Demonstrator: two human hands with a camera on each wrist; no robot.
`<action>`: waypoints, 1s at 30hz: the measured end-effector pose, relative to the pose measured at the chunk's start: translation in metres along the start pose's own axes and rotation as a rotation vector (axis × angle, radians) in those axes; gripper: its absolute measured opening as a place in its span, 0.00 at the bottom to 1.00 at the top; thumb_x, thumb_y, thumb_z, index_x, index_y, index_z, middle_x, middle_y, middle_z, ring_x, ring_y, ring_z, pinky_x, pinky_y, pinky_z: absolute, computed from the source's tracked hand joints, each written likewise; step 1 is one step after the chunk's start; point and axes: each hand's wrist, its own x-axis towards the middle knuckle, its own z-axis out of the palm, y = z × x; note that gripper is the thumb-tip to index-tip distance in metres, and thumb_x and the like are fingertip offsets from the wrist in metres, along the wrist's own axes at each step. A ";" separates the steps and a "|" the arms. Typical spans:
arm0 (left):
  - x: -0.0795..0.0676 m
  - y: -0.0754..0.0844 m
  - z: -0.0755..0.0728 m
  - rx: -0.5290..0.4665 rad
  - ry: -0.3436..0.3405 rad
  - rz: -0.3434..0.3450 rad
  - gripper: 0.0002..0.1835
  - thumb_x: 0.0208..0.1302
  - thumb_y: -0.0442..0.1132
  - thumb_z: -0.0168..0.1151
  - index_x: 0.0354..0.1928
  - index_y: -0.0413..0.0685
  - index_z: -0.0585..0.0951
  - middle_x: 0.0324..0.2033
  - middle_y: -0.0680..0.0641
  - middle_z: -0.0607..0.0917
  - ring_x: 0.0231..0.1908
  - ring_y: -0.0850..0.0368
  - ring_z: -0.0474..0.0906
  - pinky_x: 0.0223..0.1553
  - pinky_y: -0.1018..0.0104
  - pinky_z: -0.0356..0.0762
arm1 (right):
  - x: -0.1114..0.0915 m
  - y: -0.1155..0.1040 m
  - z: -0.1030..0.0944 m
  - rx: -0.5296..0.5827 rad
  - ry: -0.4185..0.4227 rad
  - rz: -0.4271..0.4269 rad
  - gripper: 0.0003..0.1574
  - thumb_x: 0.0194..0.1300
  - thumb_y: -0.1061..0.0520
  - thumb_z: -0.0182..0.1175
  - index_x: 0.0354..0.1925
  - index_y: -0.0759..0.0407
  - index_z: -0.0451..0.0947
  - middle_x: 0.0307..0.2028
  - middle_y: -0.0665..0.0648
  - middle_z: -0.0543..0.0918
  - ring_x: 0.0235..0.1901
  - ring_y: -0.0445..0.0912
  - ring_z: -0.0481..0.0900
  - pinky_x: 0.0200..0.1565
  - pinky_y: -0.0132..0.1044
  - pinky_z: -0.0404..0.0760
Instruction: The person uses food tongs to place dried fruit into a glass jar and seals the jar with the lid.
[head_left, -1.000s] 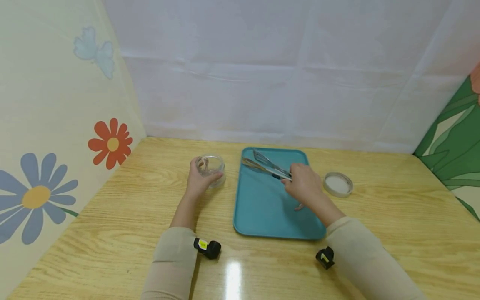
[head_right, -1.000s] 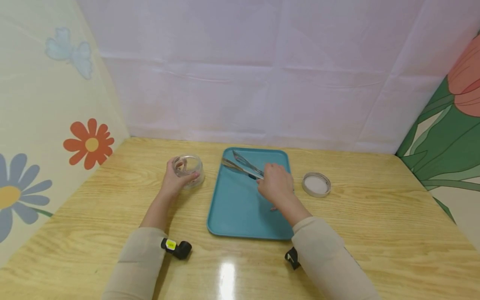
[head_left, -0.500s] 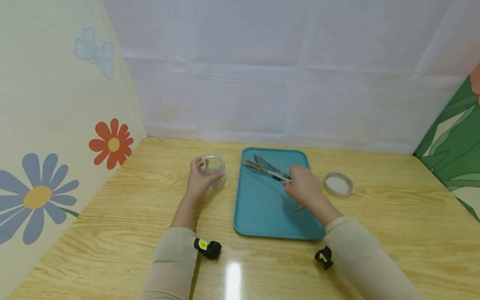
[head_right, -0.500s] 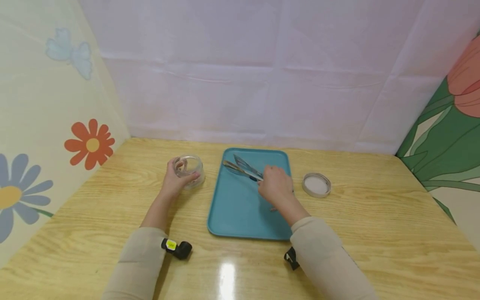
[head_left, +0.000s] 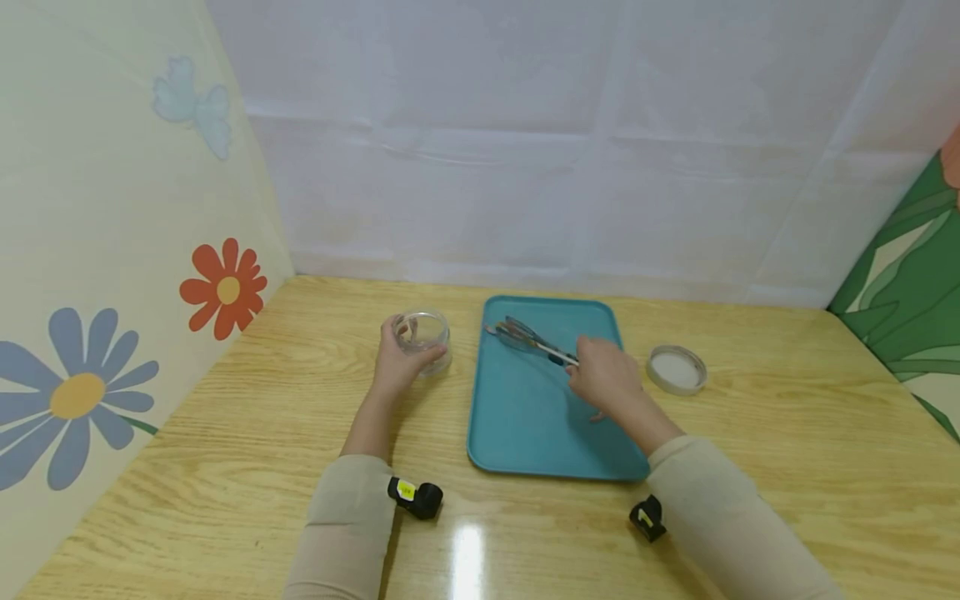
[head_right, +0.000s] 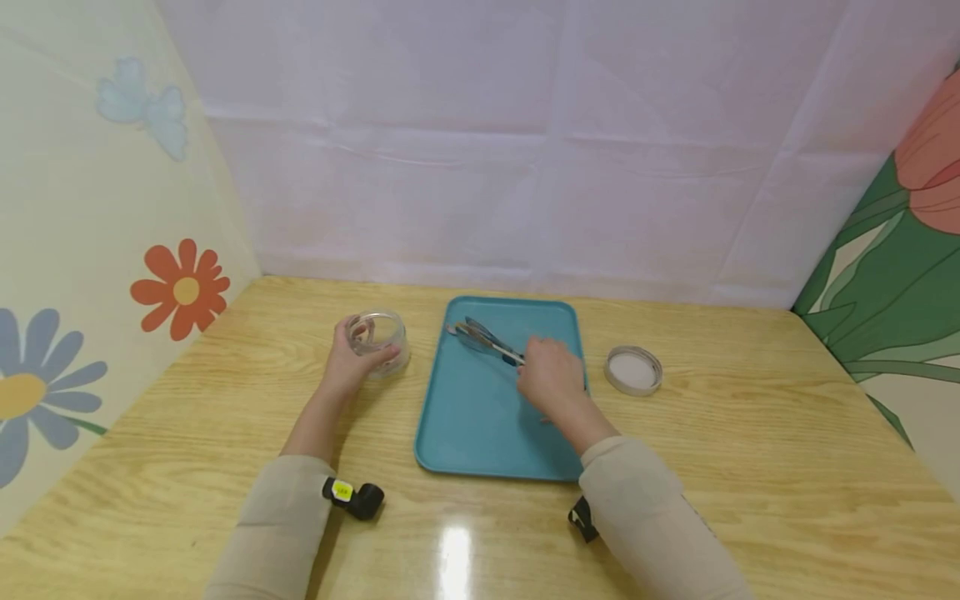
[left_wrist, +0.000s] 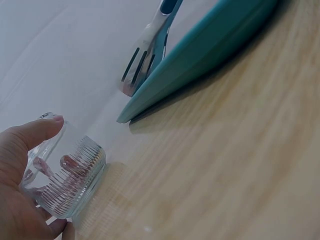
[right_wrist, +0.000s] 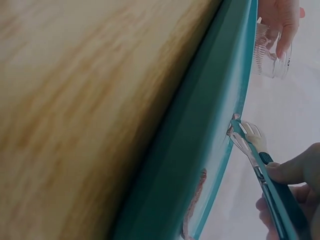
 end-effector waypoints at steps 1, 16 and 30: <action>0.000 0.000 0.000 0.000 0.000 -0.002 0.49 0.45 0.44 0.67 0.63 0.48 0.45 0.60 0.40 0.52 0.59 0.41 0.47 0.54 0.52 0.57 | 0.000 0.000 0.000 -0.007 0.000 -0.003 0.10 0.58 0.54 0.55 0.29 0.59 0.68 0.20 0.54 0.68 0.19 0.47 0.67 0.16 0.38 0.66; 0.000 0.000 0.000 -0.003 0.005 -0.001 0.49 0.45 0.42 0.68 0.63 0.48 0.45 0.60 0.40 0.52 0.59 0.41 0.48 0.54 0.53 0.58 | -0.003 0.001 0.002 -0.024 0.013 -0.017 0.09 0.58 0.56 0.56 0.28 0.59 0.67 0.19 0.53 0.69 0.17 0.47 0.67 0.14 0.39 0.66; 0.000 -0.001 0.000 -0.008 0.001 -0.007 0.50 0.45 0.42 0.68 0.63 0.47 0.44 0.60 0.40 0.52 0.59 0.41 0.47 0.54 0.54 0.58 | -0.006 0.003 -0.004 0.005 0.034 -0.020 0.10 0.59 0.56 0.54 0.25 0.58 0.66 0.18 0.53 0.68 0.17 0.46 0.67 0.15 0.38 0.65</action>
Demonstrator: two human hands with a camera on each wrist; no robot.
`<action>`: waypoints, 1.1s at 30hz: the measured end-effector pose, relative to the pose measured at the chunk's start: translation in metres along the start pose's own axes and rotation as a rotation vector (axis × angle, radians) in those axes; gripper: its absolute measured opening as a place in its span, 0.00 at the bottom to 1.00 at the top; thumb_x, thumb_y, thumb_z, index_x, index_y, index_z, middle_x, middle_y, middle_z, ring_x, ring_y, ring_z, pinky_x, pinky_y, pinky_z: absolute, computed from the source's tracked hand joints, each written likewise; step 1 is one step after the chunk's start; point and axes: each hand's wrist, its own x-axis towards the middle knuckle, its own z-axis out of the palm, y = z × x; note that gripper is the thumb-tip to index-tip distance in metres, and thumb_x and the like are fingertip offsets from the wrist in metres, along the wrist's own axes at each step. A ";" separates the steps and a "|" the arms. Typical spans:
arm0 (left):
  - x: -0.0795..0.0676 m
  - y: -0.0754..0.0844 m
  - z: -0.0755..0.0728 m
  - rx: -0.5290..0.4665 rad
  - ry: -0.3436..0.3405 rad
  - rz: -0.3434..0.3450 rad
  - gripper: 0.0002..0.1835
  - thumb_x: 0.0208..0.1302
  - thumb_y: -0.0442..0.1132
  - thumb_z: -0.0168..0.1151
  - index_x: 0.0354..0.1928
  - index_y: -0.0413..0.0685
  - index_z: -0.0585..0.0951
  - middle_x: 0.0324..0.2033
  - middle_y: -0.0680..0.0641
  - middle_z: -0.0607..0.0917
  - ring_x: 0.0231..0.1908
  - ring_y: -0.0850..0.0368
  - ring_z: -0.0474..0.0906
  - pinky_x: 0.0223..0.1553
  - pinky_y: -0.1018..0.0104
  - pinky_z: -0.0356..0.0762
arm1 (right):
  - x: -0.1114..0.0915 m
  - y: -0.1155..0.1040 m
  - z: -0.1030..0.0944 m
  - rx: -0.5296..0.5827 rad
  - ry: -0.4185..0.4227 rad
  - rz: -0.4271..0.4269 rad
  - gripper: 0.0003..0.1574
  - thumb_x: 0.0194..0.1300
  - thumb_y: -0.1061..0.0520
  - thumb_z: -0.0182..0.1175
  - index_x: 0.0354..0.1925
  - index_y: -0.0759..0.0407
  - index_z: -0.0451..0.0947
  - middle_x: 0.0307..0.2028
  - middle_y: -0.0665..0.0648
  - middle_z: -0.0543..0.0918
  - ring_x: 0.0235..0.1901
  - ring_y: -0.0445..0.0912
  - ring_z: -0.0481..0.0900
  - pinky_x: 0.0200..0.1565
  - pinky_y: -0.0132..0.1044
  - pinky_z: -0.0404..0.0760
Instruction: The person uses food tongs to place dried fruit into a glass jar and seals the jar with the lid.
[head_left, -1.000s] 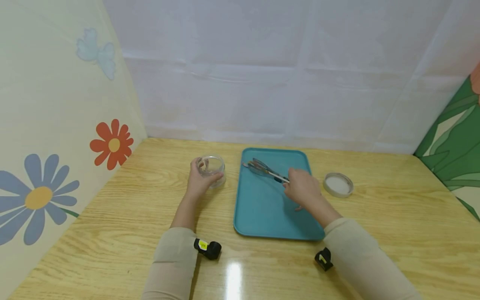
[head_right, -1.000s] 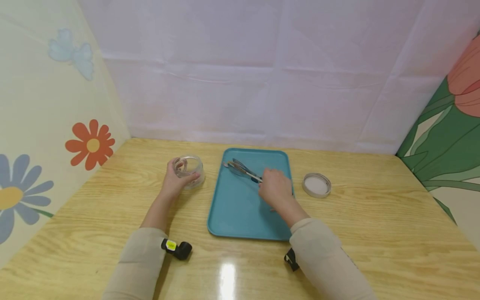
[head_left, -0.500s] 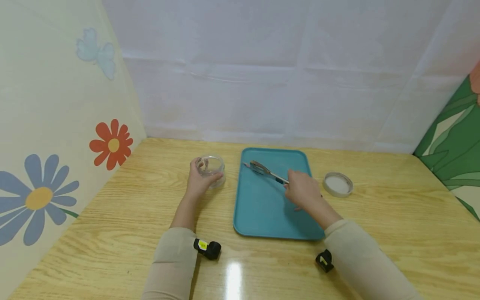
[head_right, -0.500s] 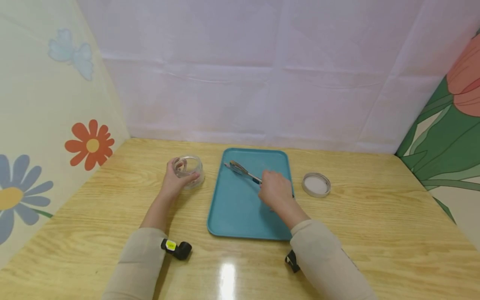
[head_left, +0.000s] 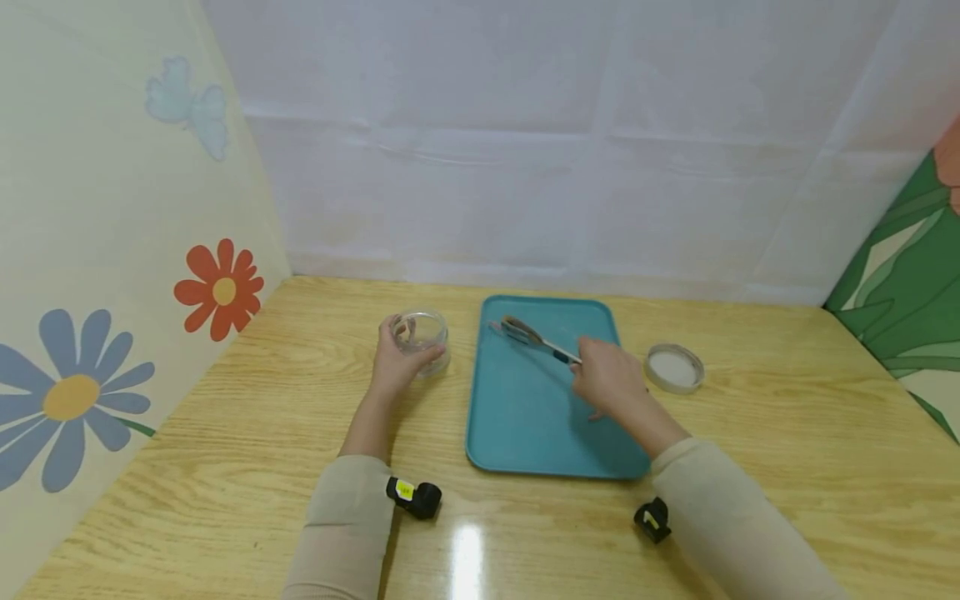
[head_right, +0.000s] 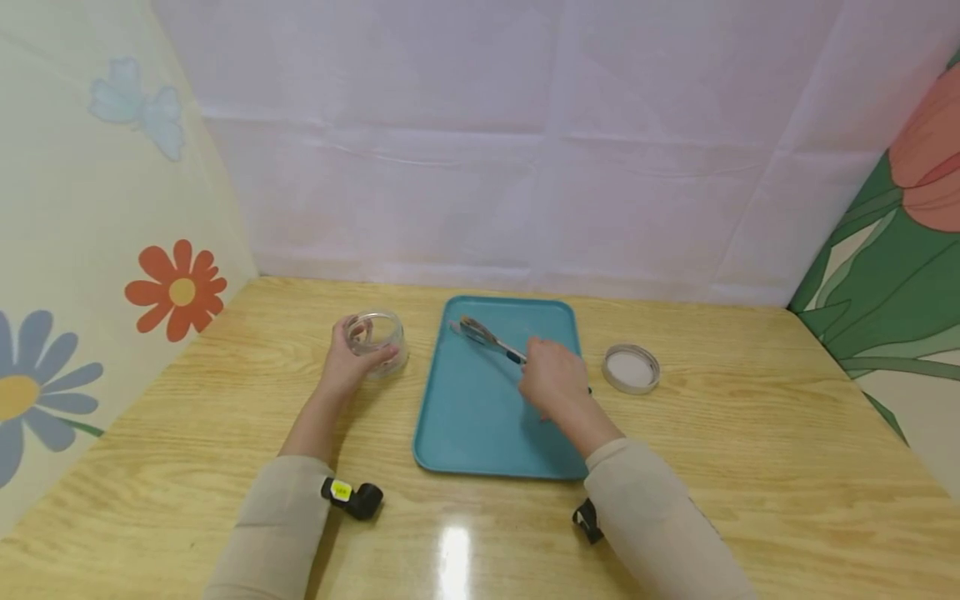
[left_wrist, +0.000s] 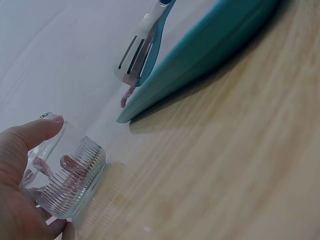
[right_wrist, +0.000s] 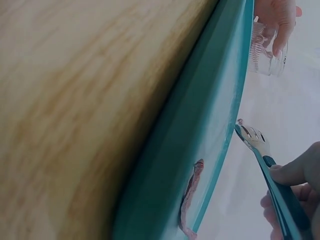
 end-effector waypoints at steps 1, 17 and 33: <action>0.000 0.000 0.000 -0.001 0.001 0.000 0.50 0.45 0.42 0.68 0.63 0.47 0.44 0.60 0.40 0.52 0.59 0.41 0.47 0.54 0.54 0.58 | 0.000 0.000 0.000 0.000 0.004 0.003 0.10 0.59 0.56 0.54 0.26 0.58 0.66 0.18 0.53 0.68 0.17 0.46 0.67 0.15 0.38 0.65; 0.000 0.004 0.000 0.020 0.026 0.000 0.48 0.45 0.41 0.68 0.63 0.48 0.47 0.59 0.40 0.54 0.59 0.42 0.49 0.54 0.55 0.58 | 0.001 -0.008 -0.013 0.086 0.249 -0.049 0.13 0.60 0.54 0.54 0.23 0.57 0.64 0.18 0.53 0.67 0.15 0.47 0.64 0.13 0.38 0.62; 0.000 0.002 0.000 0.024 0.030 -0.004 0.48 0.44 0.42 0.68 0.63 0.48 0.47 0.59 0.40 0.54 0.59 0.43 0.50 0.55 0.56 0.56 | -0.001 -0.044 -0.018 0.167 0.439 -0.194 0.13 0.58 0.54 0.55 0.21 0.56 0.64 0.17 0.51 0.66 0.15 0.44 0.63 0.13 0.36 0.61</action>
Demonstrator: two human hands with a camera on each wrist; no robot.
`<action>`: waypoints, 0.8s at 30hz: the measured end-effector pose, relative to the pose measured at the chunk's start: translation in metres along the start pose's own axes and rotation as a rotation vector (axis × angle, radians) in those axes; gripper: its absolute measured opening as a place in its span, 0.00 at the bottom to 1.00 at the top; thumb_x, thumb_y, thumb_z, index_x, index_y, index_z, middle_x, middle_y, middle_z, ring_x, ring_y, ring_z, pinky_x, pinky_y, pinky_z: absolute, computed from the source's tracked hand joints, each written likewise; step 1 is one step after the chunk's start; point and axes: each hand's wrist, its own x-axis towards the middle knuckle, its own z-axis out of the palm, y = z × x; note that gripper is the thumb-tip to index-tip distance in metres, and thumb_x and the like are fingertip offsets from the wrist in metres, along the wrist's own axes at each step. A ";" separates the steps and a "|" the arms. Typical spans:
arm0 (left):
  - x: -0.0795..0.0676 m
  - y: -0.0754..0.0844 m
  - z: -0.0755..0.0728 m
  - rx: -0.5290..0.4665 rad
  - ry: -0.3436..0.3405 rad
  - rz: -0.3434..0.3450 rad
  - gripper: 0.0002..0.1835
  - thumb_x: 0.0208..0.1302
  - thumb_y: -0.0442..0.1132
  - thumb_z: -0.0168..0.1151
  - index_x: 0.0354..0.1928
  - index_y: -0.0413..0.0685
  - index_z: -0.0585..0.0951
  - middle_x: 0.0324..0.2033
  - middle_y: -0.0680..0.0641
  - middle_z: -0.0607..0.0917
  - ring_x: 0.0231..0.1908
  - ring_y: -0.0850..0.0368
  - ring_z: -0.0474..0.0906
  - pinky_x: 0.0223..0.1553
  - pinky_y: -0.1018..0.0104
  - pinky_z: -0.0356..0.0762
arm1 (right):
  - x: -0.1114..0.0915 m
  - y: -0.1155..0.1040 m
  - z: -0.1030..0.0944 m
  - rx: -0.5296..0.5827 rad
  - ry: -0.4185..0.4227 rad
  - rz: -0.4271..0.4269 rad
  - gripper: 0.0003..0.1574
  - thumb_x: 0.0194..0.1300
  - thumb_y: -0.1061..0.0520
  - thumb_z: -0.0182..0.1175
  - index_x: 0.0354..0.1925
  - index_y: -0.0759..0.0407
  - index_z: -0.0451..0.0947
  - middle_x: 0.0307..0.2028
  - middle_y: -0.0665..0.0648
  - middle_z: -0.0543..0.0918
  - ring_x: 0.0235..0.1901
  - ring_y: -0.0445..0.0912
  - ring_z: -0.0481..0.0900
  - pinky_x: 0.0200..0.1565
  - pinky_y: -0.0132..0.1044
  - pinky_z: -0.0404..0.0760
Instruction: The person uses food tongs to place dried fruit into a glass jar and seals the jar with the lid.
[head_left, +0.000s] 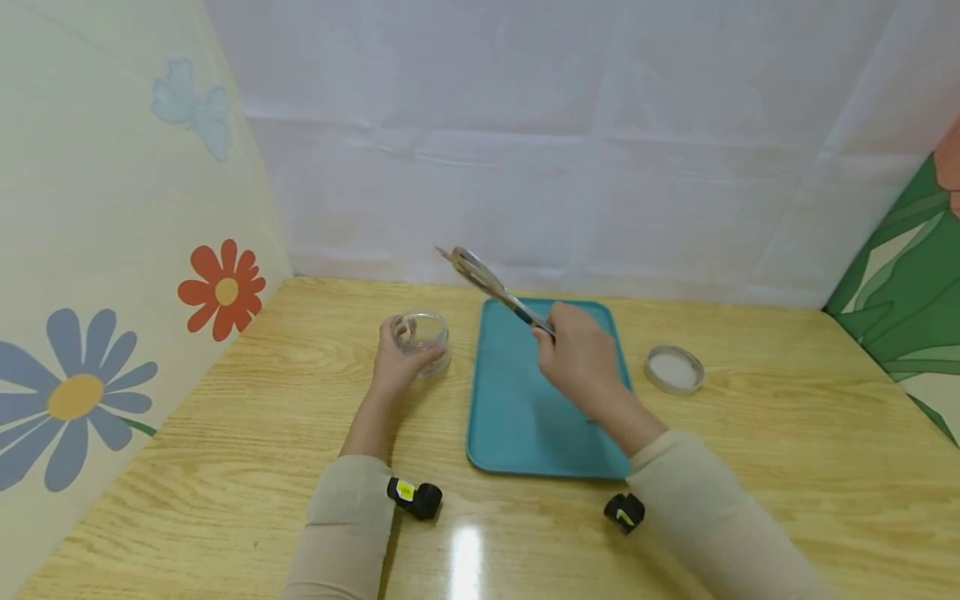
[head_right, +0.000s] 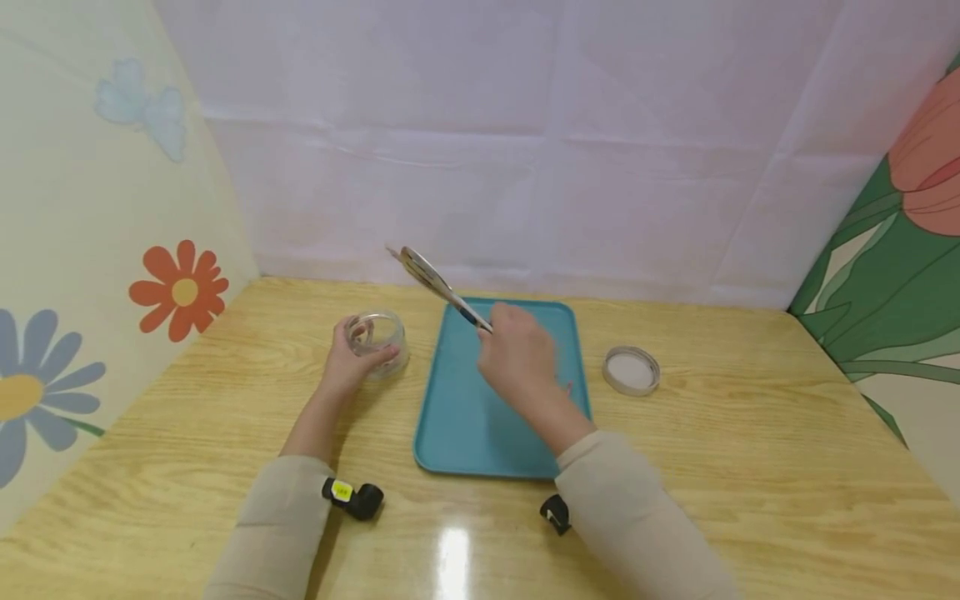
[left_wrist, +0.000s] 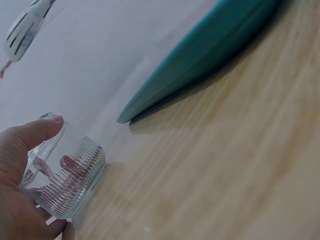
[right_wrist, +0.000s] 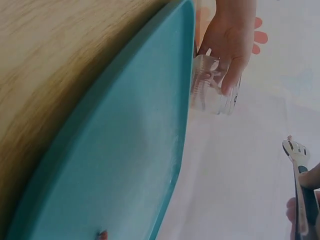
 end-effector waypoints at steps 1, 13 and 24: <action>0.000 0.000 0.000 -0.005 -0.001 0.000 0.48 0.44 0.42 0.68 0.63 0.48 0.47 0.59 0.40 0.54 0.59 0.43 0.50 0.55 0.56 0.56 | 0.000 -0.002 0.001 0.007 0.004 -0.007 0.13 0.58 0.55 0.56 0.21 0.56 0.64 0.17 0.51 0.66 0.15 0.44 0.62 0.13 0.36 0.61; 0.000 0.000 0.000 -0.009 0.000 0.007 0.49 0.43 0.42 0.69 0.63 0.47 0.47 0.59 0.40 0.54 0.59 0.43 0.50 0.55 0.56 0.55 | -0.004 -0.022 0.017 -0.004 -0.033 -0.040 0.14 0.56 0.55 0.58 0.21 0.55 0.64 0.17 0.49 0.65 0.15 0.42 0.62 0.13 0.34 0.61; 0.000 -0.001 0.000 -0.035 -0.003 -0.003 0.49 0.43 0.42 0.69 0.63 0.48 0.47 0.59 0.41 0.54 0.58 0.44 0.50 0.56 0.57 0.54 | -0.012 -0.029 0.032 -0.034 -0.123 -0.014 0.14 0.56 0.54 0.58 0.21 0.54 0.64 0.17 0.49 0.65 0.16 0.42 0.63 0.13 0.33 0.62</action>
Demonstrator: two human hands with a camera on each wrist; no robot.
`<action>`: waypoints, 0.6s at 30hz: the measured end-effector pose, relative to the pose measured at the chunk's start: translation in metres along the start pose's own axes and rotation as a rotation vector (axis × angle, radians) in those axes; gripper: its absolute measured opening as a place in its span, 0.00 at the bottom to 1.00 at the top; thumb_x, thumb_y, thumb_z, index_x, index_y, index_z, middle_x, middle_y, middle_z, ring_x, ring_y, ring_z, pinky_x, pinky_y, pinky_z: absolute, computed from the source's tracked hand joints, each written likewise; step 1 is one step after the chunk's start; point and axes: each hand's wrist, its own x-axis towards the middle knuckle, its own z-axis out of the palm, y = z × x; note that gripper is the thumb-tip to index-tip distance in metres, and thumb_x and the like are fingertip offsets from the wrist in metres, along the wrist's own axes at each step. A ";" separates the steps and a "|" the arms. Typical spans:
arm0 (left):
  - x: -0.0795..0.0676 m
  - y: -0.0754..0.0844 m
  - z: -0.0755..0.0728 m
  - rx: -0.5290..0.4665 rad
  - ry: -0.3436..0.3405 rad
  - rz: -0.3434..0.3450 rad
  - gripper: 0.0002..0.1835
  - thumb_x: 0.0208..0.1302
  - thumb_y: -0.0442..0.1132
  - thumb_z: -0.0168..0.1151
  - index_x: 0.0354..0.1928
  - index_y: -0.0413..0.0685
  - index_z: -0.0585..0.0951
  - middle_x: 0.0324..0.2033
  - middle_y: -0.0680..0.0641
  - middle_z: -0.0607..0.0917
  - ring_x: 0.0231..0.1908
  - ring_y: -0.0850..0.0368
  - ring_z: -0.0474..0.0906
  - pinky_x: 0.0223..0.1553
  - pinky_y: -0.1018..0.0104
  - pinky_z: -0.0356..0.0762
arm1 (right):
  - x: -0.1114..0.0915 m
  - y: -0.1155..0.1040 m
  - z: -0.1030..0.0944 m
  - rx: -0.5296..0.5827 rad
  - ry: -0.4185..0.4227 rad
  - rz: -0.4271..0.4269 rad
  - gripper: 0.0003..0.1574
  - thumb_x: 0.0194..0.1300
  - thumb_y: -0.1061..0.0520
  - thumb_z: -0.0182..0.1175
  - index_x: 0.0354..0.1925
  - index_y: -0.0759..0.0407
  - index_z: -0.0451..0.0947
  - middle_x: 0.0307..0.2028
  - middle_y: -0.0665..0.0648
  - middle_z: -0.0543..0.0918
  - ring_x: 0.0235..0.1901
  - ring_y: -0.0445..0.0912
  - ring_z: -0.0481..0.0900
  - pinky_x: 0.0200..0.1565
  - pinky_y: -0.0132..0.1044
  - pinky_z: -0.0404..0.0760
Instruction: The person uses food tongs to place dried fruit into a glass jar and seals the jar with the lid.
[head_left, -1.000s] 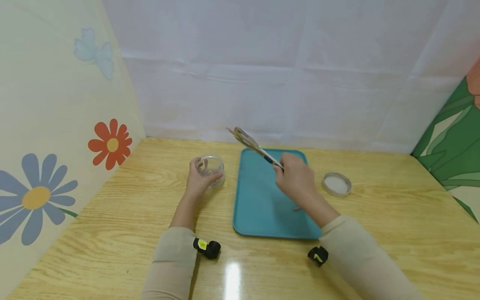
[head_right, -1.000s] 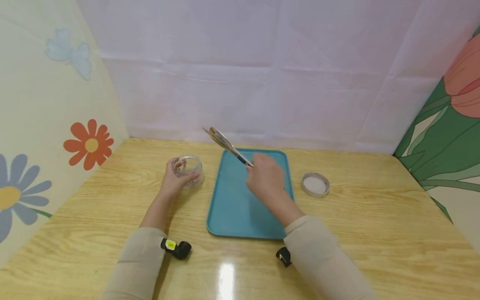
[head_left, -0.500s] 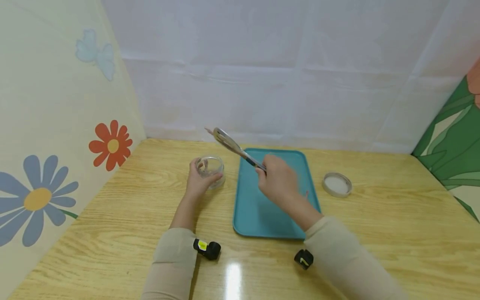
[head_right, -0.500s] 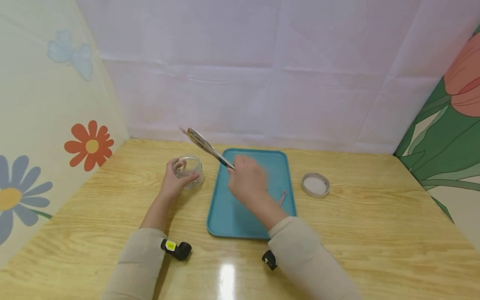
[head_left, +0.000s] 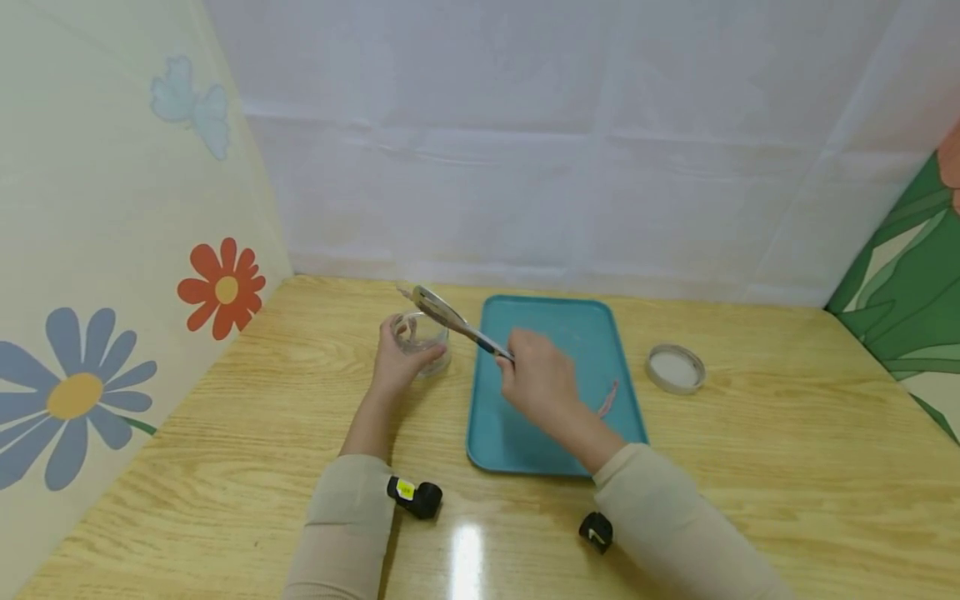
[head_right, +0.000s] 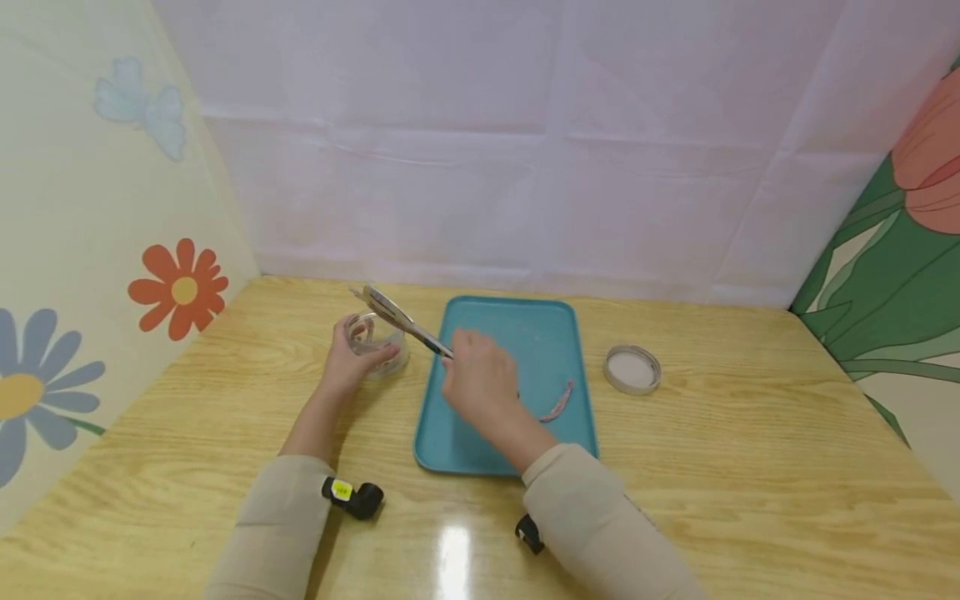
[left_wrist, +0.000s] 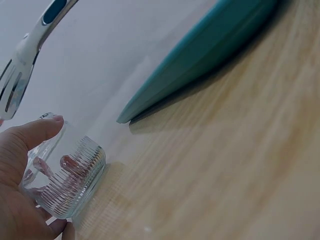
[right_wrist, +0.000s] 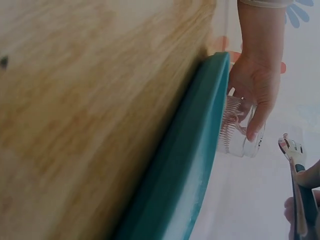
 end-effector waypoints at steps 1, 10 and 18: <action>0.000 0.000 0.000 0.000 0.001 0.001 0.49 0.43 0.42 0.69 0.63 0.48 0.47 0.59 0.41 0.54 0.58 0.44 0.50 0.56 0.57 0.53 | 0.000 0.000 0.001 -0.005 -0.013 0.007 0.14 0.56 0.54 0.58 0.21 0.54 0.64 0.17 0.49 0.65 0.16 0.42 0.63 0.13 0.33 0.62; 0.001 -0.001 0.001 -0.013 0.002 0.008 0.47 0.44 0.40 0.69 0.62 0.48 0.48 0.59 0.40 0.54 0.58 0.44 0.52 0.56 0.57 0.53 | -0.002 0.000 0.009 -0.027 -0.058 0.023 0.14 0.56 0.53 0.58 0.21 0.53 0.63 0.18 0.48 0.66 0.17 0.43 0.65 0.14 0.35 0.63; 0.002 -0.001 0.001 -0.040 0.005 0.009 0.47 0.43 0.39 0.69 0.61 0.48 0.49 0.59 0.40 0.53 0.57 0.44 0.54 0.56 0.58 0.54 | -0.002 0.000 0.010 -0.036 -0.055 0.022 0.15 0.55 0.53 0.59 0.21 0.53 0.63 0.19 0.48 0.67 0.18 0.44 0.66 0.14 0.36 0.64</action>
